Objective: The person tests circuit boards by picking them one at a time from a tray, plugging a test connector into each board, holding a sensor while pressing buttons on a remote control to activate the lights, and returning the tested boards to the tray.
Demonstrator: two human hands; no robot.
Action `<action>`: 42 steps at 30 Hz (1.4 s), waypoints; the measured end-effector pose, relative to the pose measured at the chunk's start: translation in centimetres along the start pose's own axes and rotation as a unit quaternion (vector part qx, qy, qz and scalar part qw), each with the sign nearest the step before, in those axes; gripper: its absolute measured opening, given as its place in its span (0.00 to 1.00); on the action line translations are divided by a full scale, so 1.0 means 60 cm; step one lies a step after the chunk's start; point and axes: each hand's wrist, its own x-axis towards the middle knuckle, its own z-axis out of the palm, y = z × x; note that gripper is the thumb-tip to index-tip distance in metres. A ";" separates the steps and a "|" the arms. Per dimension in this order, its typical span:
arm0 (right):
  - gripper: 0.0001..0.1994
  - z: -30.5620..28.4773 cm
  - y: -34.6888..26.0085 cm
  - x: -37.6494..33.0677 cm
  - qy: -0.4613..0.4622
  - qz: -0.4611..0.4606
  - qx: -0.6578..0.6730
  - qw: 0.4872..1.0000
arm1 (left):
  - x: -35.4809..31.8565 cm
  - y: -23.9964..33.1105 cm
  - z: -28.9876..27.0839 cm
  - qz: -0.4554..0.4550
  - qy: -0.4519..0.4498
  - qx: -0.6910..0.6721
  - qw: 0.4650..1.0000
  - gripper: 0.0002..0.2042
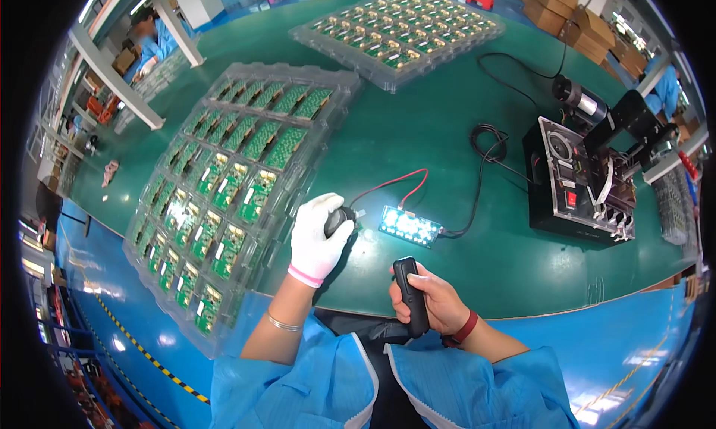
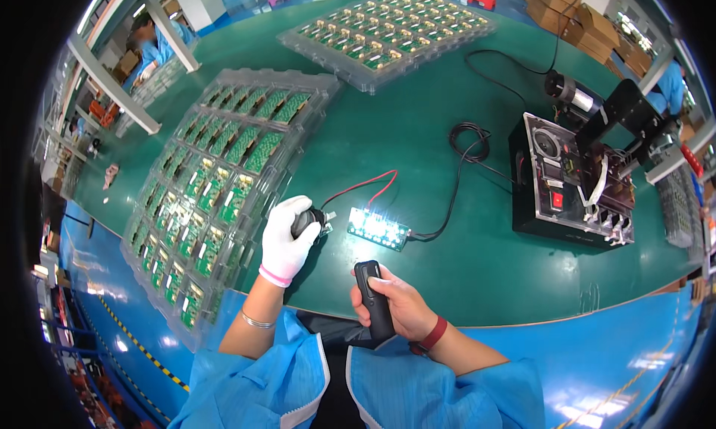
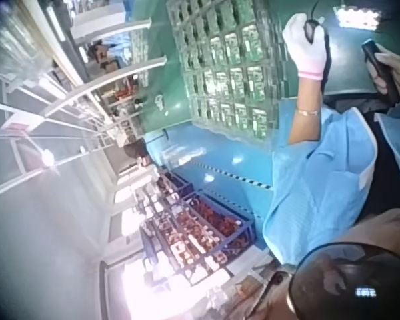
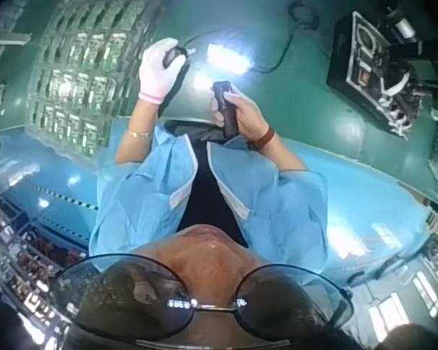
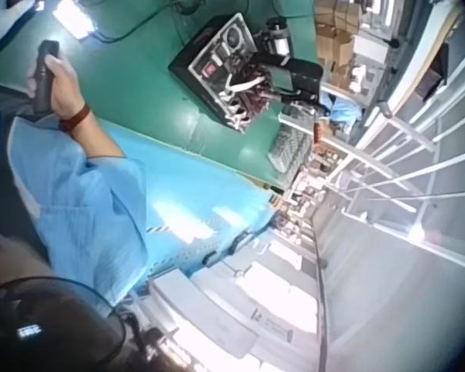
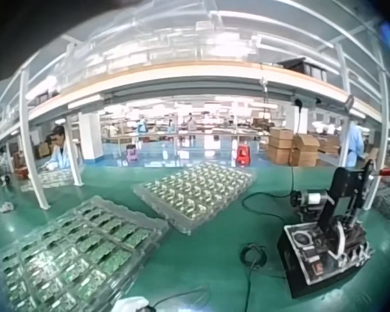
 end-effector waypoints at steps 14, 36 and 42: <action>0.16 0.015 -0.009 -0.002 0.036 0.017 -0.037 0.999 | -0.009 -0.003 0.002 -0.033 0.002 -0.018 0.999 0.21; 0.30 0.008 -0.005 0.004 -0.011 0.017 0.059 0.998 | -0.036 0.023 -0.032 -0.047 0.101 -0.132 0.985 0.11; 0.30 0.008 0.000 0.007 -0.015 0.023 0.051 0.998 | -0.035 0.016 -0.029 -0.075 0.099 -0.180 0.976 0.12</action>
